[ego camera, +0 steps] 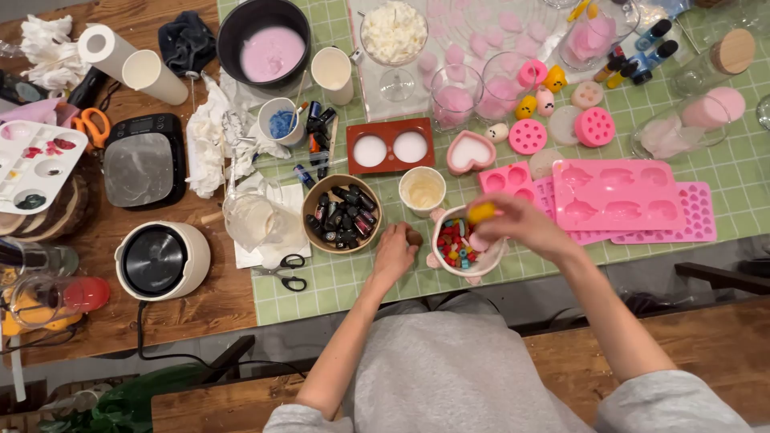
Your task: Placing decorative wax pieces into a jar and onto a candle.
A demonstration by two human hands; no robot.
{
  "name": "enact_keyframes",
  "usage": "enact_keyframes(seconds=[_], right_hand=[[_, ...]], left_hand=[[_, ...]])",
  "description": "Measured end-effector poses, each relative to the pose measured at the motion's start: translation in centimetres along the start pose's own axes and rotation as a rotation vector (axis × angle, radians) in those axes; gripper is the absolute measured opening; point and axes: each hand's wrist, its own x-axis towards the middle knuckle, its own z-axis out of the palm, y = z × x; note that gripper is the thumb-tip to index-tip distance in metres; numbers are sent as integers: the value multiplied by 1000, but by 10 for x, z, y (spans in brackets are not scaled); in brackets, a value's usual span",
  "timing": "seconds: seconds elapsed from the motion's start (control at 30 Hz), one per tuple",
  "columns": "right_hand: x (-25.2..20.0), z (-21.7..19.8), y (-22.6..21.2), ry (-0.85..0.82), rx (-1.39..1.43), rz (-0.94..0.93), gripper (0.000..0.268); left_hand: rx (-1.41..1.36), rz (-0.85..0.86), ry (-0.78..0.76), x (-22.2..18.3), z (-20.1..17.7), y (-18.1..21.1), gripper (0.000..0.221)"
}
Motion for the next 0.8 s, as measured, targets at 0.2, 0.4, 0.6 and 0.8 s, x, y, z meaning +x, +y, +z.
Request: enact_keyframes(seconds=[0.2,0.4,0.6,0.8], right_hand=[[4,-60,39,29,1077,-92,48],[11,-21,30,213,1264,195,43],[32,25,68,31,1285,223,44],[28,73,15,-52,1183,273,50]], left_hand=[[157,46,41,-10,-18,27,55],[55,174,313,-39,-50,96,20],[-48,560,378,-58,-89,189,32],[128,535,192,-42,-95,175,37]])
